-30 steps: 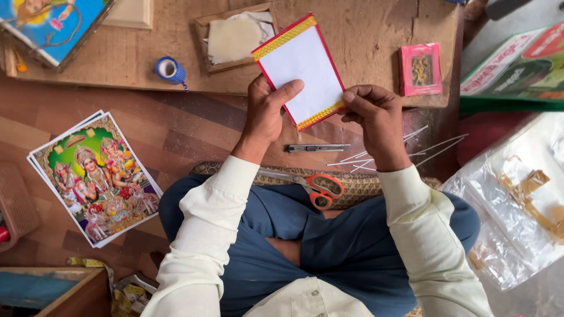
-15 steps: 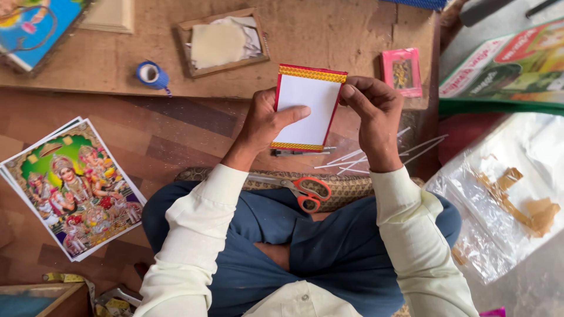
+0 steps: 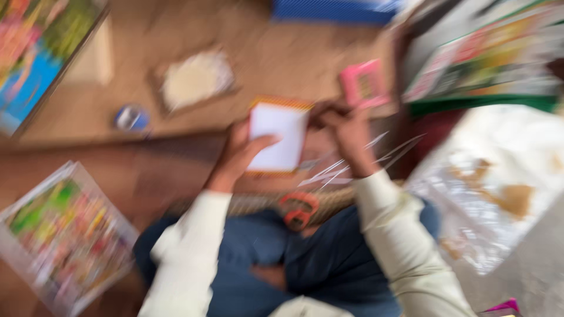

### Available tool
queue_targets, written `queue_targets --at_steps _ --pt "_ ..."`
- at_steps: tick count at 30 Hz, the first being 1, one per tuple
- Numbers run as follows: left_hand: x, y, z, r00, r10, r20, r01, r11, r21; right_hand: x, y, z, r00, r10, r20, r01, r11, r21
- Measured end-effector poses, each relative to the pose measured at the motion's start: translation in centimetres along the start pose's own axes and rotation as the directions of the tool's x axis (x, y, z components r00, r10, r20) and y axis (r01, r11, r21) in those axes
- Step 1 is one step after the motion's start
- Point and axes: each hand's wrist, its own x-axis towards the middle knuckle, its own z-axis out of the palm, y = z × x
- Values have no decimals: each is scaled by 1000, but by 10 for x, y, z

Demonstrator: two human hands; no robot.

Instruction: The person assembles a small religious card by inserting a printed image into a plastic sleeve and attaching a red ribbon. They use a utility knife to trim a backing material and a ruler to measure it. The person handles the card, ribbon, and tools while sitting on the floor.

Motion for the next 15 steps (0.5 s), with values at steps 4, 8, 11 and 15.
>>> queue_targets --at_steps 4,8,11,15 --pt "2 13 12 992 -121 29 123 989 -80 2 -7 -9 991 -27 133 45 990 -135" --pt "-1 13 15 995 -67 77 75 991 -112 -4 -11 -14 991 26 129 -6 988 -152" --pt "-2 8 13 995 -50 87 62 989 -137 -8 -12 -14 983 4 184 16 994 -104" --pt "0 7 12 995 -61 80 70 991 -115 -10 -19 -13 974 19 224 -12 999 -33"
